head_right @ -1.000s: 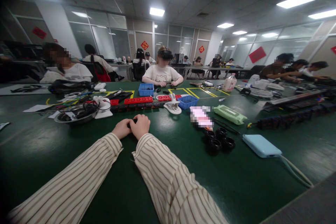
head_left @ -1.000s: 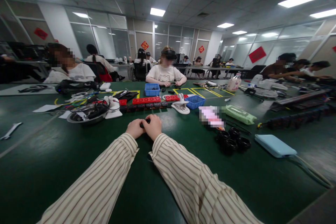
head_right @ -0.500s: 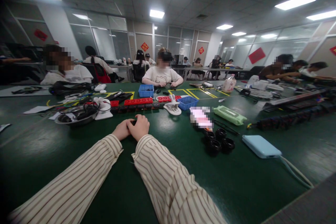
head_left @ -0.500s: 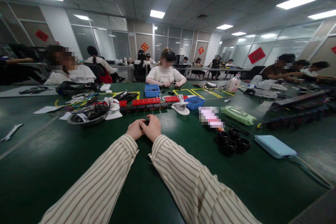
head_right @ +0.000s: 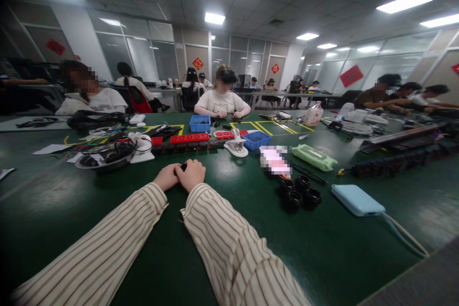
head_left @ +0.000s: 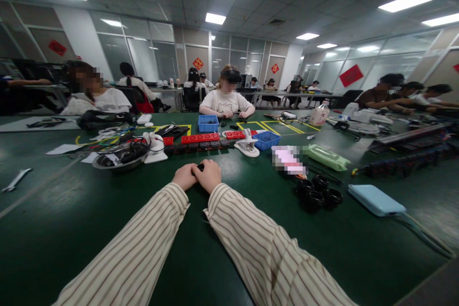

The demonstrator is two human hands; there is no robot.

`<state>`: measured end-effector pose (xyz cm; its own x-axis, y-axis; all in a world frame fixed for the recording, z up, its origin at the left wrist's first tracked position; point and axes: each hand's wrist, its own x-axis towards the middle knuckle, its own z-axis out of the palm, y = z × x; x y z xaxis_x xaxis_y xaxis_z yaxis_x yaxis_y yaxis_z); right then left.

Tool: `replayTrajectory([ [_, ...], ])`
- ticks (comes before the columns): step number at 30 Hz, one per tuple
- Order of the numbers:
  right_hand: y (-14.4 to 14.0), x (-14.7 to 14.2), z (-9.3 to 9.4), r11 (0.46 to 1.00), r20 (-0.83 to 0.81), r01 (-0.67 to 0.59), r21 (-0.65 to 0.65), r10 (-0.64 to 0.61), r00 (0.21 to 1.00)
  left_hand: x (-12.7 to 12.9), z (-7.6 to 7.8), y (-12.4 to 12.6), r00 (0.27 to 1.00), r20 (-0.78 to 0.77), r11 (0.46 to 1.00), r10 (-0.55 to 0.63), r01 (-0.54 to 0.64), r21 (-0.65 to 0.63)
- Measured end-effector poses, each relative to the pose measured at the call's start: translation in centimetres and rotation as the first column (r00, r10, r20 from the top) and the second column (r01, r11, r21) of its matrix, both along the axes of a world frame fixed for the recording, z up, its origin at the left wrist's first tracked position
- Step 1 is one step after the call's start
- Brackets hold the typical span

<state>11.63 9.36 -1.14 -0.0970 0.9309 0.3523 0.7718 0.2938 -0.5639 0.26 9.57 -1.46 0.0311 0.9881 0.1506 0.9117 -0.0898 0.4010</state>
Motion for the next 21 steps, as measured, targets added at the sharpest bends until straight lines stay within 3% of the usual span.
replayTrajectory([
  [10, -0.31, -0.15, 0.44, 0.999, -0.056, -0.042, -0.023, 0.041, 0.998, -0.36, -0.15, 0.31, 0.995, 0.027, 0.995, -0.093, 0.094, -0.045],
  [16, -0.13, -0.07, 0.22, 0.999, -0.097, 0.028, 0.025, -0.026, 0.995, -0.33, -0.58, 0.24, 0.993, 0.077, 0.996, -0.086, 0.084, 0.029],
  [21, 0.26, 0.03, 0.0, 0.997, -0.084, 0.062, 0.045, -0.058, 0.995, 0.23, 0.06, -0.21, 0.996, -0.083, 0.998, -0.016, 0.021, 0.06],
])
